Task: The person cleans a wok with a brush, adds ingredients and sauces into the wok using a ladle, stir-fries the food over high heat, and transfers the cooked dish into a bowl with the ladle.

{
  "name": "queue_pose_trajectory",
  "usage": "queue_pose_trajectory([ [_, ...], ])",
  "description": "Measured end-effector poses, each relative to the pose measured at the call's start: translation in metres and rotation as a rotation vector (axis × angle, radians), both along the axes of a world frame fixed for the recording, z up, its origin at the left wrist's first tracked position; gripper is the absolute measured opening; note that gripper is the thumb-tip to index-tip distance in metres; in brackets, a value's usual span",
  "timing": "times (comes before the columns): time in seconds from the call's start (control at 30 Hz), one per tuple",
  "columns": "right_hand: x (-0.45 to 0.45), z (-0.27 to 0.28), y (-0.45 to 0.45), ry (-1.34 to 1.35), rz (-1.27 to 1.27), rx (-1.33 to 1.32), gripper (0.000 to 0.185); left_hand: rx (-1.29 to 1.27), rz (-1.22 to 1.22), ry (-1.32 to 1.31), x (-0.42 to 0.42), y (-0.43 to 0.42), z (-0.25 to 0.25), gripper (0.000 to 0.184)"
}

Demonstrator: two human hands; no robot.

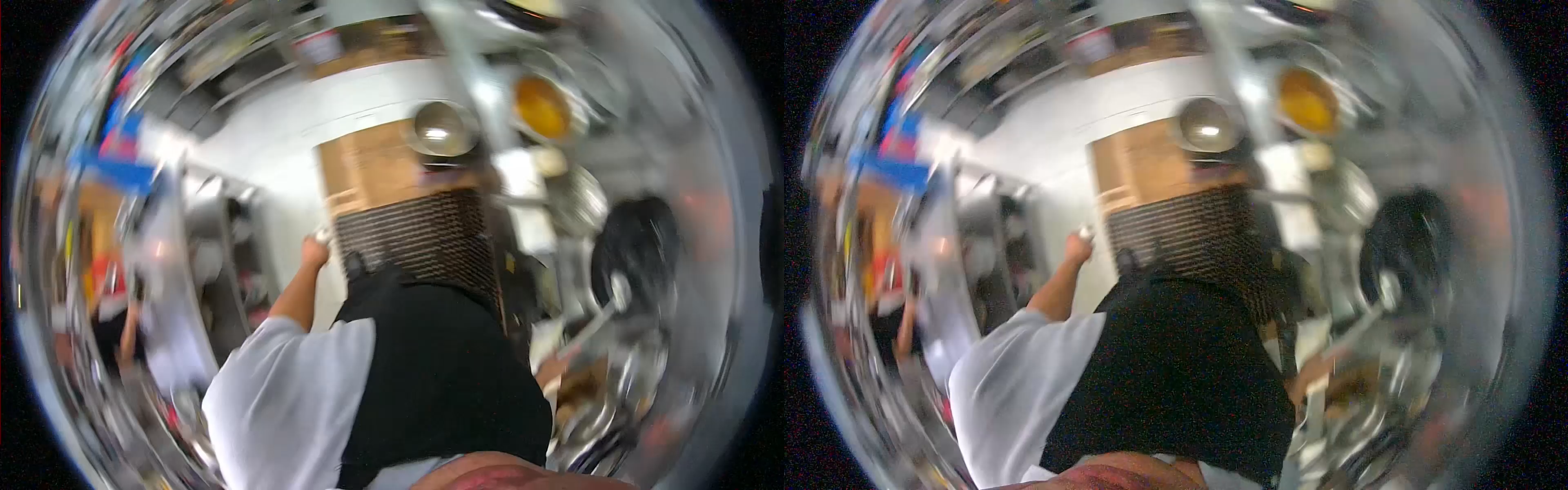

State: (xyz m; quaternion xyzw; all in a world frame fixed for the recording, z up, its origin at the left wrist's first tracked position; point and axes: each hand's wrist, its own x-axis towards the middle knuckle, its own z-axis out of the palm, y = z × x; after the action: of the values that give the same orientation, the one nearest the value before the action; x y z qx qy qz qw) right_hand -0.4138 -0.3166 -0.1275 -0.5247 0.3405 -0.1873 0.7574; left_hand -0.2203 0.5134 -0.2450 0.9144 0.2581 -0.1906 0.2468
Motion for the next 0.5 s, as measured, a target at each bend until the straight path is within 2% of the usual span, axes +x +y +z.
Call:
queue_pose_trajectory([
  [0.03, 0.006, -0.011, 0.011, 0.327, 0.068, -0.765, 0.070, 0.034, 0.225, -0.196, -0.008, 0.022, 0.008, 0.045],
  [0.07, 0.024, -0.020, 0.030, 0.557, 0.099, -1.573, 0.072, 0.123, 0.288, -0.354, -0.017, 0.052, 0.004, 0.045],
  [0.1, 0.043, 0.020, 0.073, 0.646, 0.083, -1.375, 0.071, 0.071, 0.412, -0.309, -0.018, 0.071, 0.050, 0.045],
  [0.17, 0.059, 0.030, 0.062, 0.893, 0.188, -1.214, 0.077, 0.154, 0.682, -0.320, -0.036, 0.130, 0.090, 0.044],
  [0.2, 0.077, 0.019, 0.054, 0.863, 0.235, -1.244, 0.077, 0.134, 0.780, -0.467, -0.053, 0.173, 0.084, 0.043],
  [0.27, 0.112, -0.016, 0.050, 0.754, -0.175, -1.267, 0.055, 0.051, 1.038, -0.787, -0.092, 0.251, 0.083, 0.042],
  [0.3, 0.138, -0.002, 0.078, 0.735, -0.154, -1.281, 0.055, -0.012, 1.200, -0.964, -0.109, 0.288, 0.085, 0.042],
  [0.33, 0.170, 0.017, 0.098, 0.552, -0.197, -0.780, 0.036, 0.041, 1.353, -1.110, -0.130, 0.326, 0.095, 0.041],
  [0.37, 0.196, 0.044, 0.131, 0.367, -0.223, -0.281, 0.025, 0.094, 1.506, -1.255, -0.148, 0.353, 0.110, 0.041],
  [0.4, 0.222, 0.054, 0.138, 0.265, -0.151, -0.140, 0.039, 0.116, 1.723, -1.301, -0.167, 0.376, 0.125, 0.044],
  [0.43, 0.255, 0.070, 0.142, 0.158, -0.147, 0.027, 0.039, 0.137, 1.939, -1.339, -0.180, 0.391, 0.155, 0.048],
  [0.47, 0.277, 0.086, 0.146, 0.054, -0.146, 0.196, 0.040, 0.203, 1.971, -1.349, -0.205, 0.422, 0.158, 0.053],
  [0.5, 0.294, 0.126, 0.192, 0.019, -0.169, 0.228, 0.041, 0.269, 1.996, -1.358, -0.236, 0.460, 0.159, 0.057],
])
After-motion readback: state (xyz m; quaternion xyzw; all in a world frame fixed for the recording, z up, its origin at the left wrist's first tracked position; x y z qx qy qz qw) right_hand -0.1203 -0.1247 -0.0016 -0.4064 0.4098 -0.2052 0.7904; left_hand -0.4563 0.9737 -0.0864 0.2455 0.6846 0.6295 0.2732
